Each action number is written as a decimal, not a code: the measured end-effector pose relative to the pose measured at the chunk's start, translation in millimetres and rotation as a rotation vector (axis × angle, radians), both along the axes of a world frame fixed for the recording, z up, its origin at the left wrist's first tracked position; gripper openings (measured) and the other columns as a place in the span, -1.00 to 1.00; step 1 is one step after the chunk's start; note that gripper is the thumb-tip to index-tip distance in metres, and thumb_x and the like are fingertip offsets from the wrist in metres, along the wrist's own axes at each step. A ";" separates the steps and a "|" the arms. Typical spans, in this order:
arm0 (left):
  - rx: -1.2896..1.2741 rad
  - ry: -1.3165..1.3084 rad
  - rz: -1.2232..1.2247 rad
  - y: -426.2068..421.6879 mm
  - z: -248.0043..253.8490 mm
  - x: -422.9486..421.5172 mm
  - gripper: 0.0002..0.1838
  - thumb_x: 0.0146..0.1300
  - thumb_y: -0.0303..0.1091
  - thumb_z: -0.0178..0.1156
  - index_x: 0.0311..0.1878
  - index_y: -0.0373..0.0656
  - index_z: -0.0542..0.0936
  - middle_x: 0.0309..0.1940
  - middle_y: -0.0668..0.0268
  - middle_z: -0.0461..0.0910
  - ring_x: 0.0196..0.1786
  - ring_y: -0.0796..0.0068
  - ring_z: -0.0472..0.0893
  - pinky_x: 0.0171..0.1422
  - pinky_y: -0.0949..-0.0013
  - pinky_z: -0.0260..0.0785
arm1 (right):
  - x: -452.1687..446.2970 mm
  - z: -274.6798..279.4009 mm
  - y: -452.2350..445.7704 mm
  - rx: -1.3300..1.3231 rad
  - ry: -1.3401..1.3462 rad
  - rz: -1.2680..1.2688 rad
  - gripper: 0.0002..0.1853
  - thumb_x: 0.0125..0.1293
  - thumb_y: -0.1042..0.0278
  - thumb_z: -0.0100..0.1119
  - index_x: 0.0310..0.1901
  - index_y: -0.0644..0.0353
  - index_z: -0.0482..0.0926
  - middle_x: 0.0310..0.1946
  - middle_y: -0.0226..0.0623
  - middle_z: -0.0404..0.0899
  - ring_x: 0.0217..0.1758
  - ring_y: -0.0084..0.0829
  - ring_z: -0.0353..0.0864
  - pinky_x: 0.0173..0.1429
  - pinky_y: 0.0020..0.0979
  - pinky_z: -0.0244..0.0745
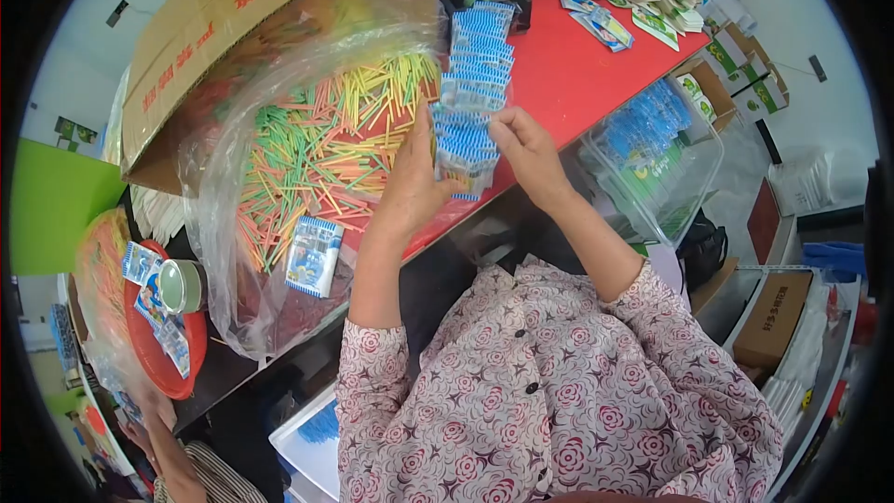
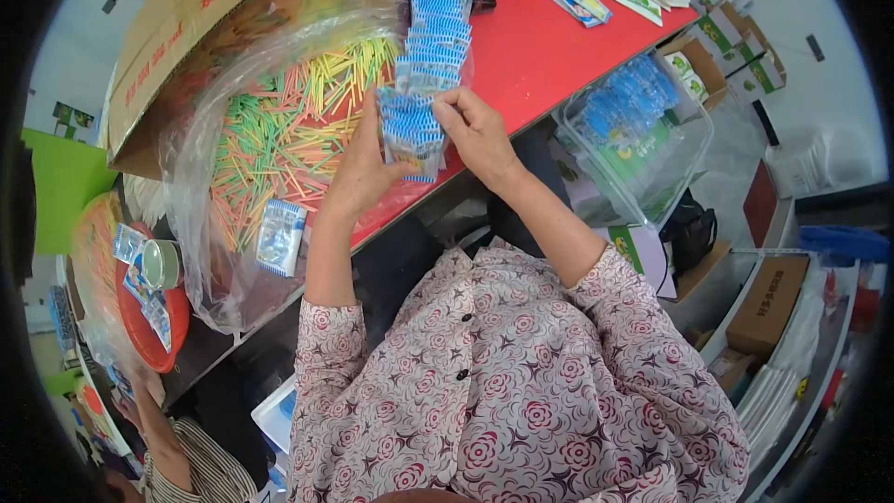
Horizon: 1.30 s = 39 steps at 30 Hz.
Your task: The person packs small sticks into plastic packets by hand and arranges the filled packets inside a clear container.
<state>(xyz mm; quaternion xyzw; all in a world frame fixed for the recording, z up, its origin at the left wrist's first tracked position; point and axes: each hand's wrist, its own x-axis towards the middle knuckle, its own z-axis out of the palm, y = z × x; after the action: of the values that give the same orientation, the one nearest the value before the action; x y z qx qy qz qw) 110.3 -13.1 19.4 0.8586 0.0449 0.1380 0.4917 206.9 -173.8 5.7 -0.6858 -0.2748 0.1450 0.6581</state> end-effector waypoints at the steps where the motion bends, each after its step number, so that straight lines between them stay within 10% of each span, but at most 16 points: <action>1: -0.075 0.027 -0.020 -0.6 1.0 -0.1 0.10 -0.17 -0.61 0.40 0.44 -0.27 -0.06 0.30 -0.07 0.25 0.35 0.08 0.30 0.39 0.25 0.18 | 2.6 -1.4 0.2 0.036 0.081 0.044 -0.79 0.38 0.36 0.09 -0.03 0.24 0.46 -0.21 -0.50 0.48 -0.13 -0.66 0.42 -0.01 -0.57 0.32; 7: -0.401 0.072 -0.041 -12.7 4.5 -1.1 -0.06 -0.11 -0.63 0.38 0.36 -0.26 0.08 0.15 0.10 0.39 0.19 0.29 0.44 0.25 0.30 0.30 | 0.7 17.3 -6.9 0.213 0.185 0.205 -0.52 0.27 0.27 0.23 0.16 0.25 0.37 0.05 -0.27 0.43 0.13 -0.48 0.41 0.22 -0.44 0.29; 18: -0.284 0.131 -0.006 -15.8 -10.2 0.0 -0.29 -0.05 -0.60 0.36 0.22 -0.24 0.30 0.03 0.23 0.47 0.06 0.41 0.51 0.16 0.34 0.36 | -6.6 6.0 -25.3 -0.345 -0.601 -0.053 -0.16 -0.06 0.11 0.47 0.22 0.35 0.31 0.33 0.16 0.13 0.34 0.13 0.22 0.37 -0.03 0.17; 39: -0.450 0.202 0.000 -15.6 -5.0 8.2 -0.17 -0.05 -0.52 0.42 0.31 -0.21 0.21 0.09 0.26 0.40 0.12 0.45 0.46 0.21 0.34 0.34 | 4.1 -15.7 -18.7 0.121 -0.227 0.034 -0.17 -0.06 0.43 0.42 0.29 0.29 0.23 0.33 -0.07 0.18 0.43 -0.18 0.16 0.45 -0.24 0.07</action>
<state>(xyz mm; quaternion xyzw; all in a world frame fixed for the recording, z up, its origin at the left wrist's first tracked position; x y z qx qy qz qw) 118.5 -28.8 14.4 0.7369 0.1235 0.0379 0.6635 211.0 -192.5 -10.0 -0.6521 -0.3673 0.0605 0.6604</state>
